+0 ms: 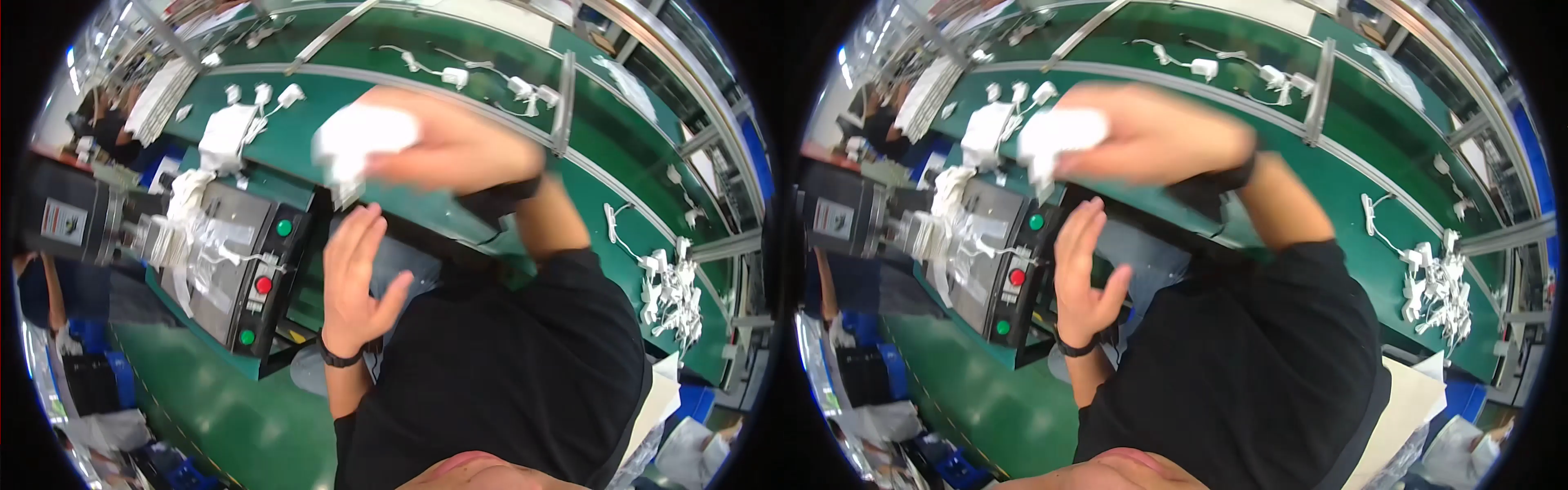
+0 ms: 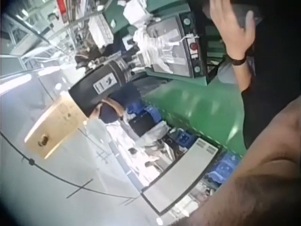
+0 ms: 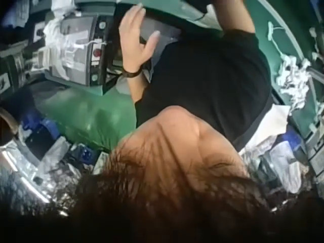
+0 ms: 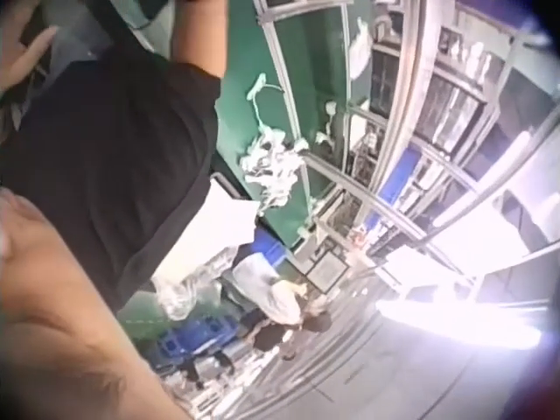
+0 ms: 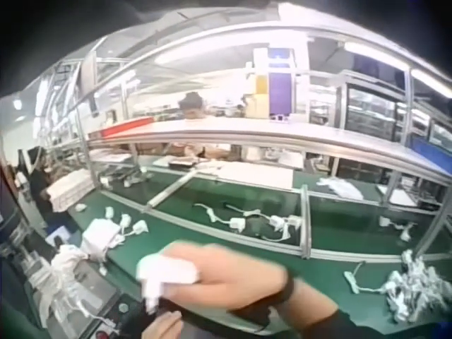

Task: The person picks up chargers from a conveyor belt, wipes them with a cloth, and places them into plastic bags on a machine to be sealed.

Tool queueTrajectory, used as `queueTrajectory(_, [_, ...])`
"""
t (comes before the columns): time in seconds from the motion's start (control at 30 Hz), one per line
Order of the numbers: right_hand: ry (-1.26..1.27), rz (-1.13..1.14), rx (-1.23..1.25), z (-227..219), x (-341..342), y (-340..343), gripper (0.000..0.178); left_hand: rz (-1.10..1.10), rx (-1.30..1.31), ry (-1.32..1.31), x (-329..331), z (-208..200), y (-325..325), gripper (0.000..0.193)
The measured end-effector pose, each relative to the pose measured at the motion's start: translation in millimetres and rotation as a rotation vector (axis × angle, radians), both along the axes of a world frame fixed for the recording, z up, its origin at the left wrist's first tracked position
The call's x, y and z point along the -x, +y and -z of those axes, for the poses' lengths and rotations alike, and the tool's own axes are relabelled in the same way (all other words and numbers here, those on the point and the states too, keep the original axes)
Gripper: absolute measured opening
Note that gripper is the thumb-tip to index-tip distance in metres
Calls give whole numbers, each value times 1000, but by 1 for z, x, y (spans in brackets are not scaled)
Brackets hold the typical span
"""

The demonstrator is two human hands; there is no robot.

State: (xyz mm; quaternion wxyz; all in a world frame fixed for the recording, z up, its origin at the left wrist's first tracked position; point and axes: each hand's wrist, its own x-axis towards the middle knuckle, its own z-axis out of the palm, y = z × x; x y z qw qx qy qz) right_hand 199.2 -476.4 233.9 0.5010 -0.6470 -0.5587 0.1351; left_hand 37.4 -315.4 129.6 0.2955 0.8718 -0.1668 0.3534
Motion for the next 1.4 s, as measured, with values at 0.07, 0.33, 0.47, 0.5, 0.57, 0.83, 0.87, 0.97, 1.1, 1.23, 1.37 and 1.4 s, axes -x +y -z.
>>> queueTrajectory(0.07, [38, 442, -103, -12, -20, -101, 38, 118, 106, 132, -5, 14, -6, 33])
queueTrajectory(0.33, [-409, 1637, 1062, 65, -158, -436, 38, -58, 394, 564, -21, 107, 25, 15])
queueTrajectory(0.47, [-360, 1220, 816, 107, -202, -409, 33, -410, 463, 537, 2, 118, 88, 11])
queueTrajectory(0.5, [-430, 1048, 625, 110, -211, -377, 28, -501, 594, 505, 9, 117, 112, 15])
queueTrajectory(0.57, [-570, 985, 758, 139, -242, -331, 29, -663, 807, 357, 32, 117, 165, 22])
queueTrajectory(0.83, [-247, 515, 753, 147, -301, -305, 63, -447, 1717, 99, 41, 115, 268, 34])
queueTrajectory(0.87, [81, 526, 695, 110, -267, -269, 62, -231, 1781, 108, 47, 117, 282, 29])
queueTrajectory(0.97, [-83, 622, 532, 56, -240, -249, 49, -201, 1909, 92, 21, 116, 289, 32])
queueTrajectory(1.1, [-295, 465, 201, 10, -166, -116, 47, -180, 1859, 132, 27, 131, 300, 34])
queueTrajectory(1.23, [271, -301, 122, 20, -180, -24, 44, -275, 1765, 52, 19, 136, 302, 35])
queueTrajectory(1.37, [415, -160, 296, 110, -72, 164, 31, 8, 1452, -44, 44, 140, 243, 33])
queueTrajectory(1.4, [734, -418, 492, 119, -58, 212, 18, 44, 1627, -83, 50, 130, 223, 31])
